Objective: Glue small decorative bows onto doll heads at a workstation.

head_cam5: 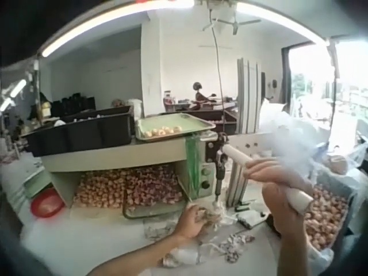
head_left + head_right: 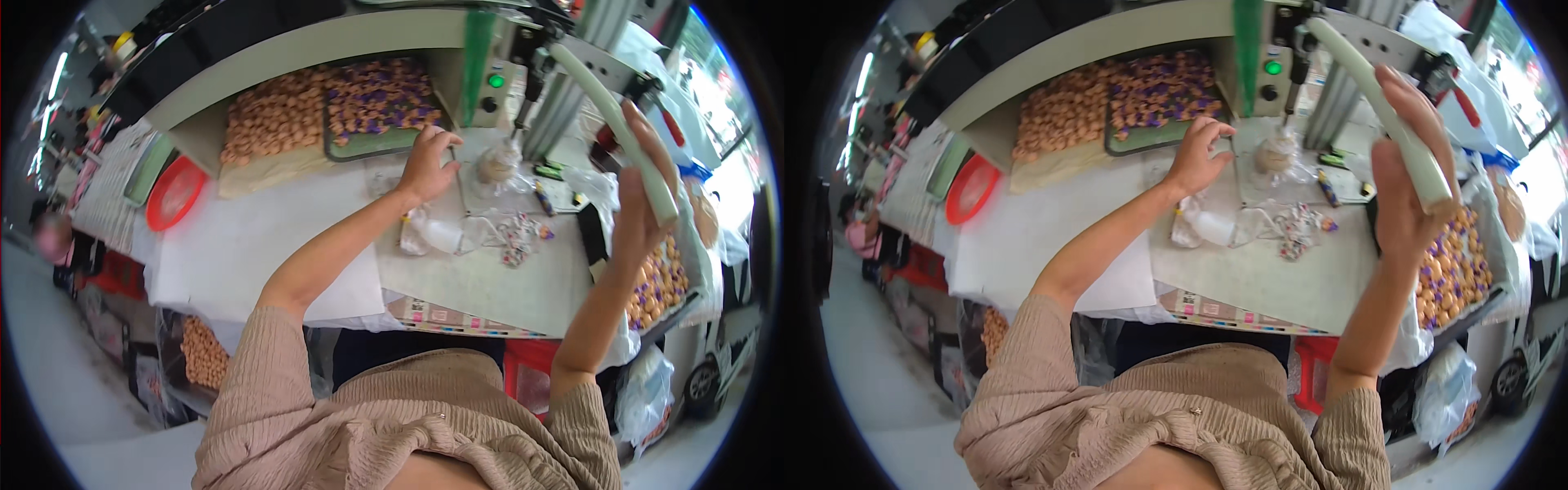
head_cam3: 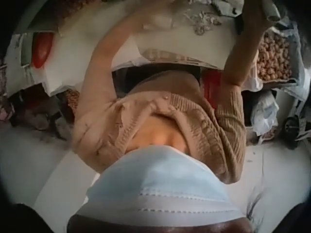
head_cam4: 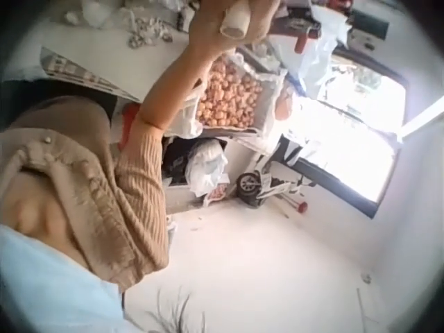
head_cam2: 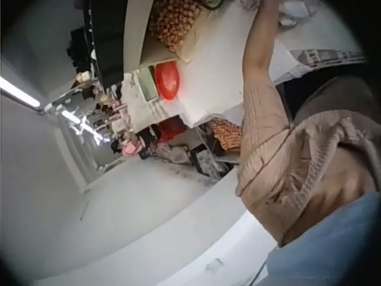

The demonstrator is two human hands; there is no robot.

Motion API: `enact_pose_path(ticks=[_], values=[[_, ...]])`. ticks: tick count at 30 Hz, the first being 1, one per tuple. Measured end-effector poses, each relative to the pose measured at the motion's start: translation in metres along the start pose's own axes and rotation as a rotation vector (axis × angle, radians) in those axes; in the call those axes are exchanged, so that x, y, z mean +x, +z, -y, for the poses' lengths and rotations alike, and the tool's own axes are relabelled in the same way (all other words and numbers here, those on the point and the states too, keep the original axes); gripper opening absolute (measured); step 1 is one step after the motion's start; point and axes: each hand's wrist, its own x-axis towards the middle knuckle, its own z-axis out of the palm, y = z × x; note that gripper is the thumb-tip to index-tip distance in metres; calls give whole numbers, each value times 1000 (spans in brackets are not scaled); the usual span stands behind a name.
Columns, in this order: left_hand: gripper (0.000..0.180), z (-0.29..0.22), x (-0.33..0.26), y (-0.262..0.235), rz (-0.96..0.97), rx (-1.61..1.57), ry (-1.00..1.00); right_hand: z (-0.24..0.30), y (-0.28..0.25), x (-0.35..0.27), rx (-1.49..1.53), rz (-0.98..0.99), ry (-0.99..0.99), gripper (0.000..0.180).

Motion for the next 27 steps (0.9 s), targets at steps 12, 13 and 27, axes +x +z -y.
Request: enact_pose_path(ticks=[12, 13, 27], values=[[55, 136, -67, -261, -517, 841, -162, 8, 31, -64, -116, 4, 287, 53], [64, 145, -72, -276, -488, 1015, -271, 9, 34, -76, -122, 6, 285, 53], [52, 201, -48, -320, -329, 1146, -160, 42, 118, -123, -4, 463, 631, 35]])
